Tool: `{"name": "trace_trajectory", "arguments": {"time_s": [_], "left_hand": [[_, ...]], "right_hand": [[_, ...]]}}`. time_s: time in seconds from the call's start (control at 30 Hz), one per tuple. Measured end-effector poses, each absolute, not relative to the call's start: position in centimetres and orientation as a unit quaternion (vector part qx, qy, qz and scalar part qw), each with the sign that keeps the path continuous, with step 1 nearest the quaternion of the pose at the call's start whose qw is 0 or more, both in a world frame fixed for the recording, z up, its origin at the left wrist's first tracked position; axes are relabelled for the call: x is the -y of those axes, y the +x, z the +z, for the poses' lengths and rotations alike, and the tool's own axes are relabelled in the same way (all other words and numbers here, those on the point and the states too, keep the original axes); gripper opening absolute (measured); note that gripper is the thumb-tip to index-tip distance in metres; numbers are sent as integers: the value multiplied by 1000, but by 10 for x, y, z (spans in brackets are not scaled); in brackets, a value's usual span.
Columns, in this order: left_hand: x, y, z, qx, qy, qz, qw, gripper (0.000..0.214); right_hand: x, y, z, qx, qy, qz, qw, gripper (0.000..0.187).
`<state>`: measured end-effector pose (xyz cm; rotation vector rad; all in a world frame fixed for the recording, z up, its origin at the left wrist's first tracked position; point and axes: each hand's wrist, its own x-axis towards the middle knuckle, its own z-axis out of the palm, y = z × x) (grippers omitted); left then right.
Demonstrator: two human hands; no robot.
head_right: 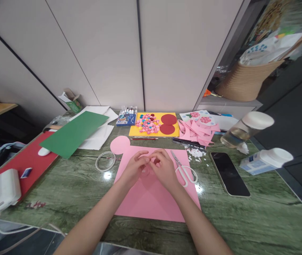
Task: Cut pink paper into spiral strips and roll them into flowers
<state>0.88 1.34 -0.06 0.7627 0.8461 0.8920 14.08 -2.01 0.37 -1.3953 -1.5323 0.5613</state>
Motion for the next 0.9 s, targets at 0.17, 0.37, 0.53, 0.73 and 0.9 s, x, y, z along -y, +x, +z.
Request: {"name": "trace_trajectory", "arguments": {"time_s": [0.17,0.37,0.53,0.73,0.9], "left_hand": [[-15,8,-3,-392,355,408,745,36],[-14,9,3,-391,362,419,736,35],[-13,9,2,-386,366,426,732,35],[-11,9,1,-388,373,412,735,38],[-10,11,2,-379,380,404,741,39]], "right_hand": [[21,141,4,641,-558,237,471,8],[20,141,-2,666,-536,248,456,20],[20,142,-4,649,-553,229,470,17],[19,141,-1,630,-568,216,484,5],[19,139,1,626,-571,209,488,14]]}}
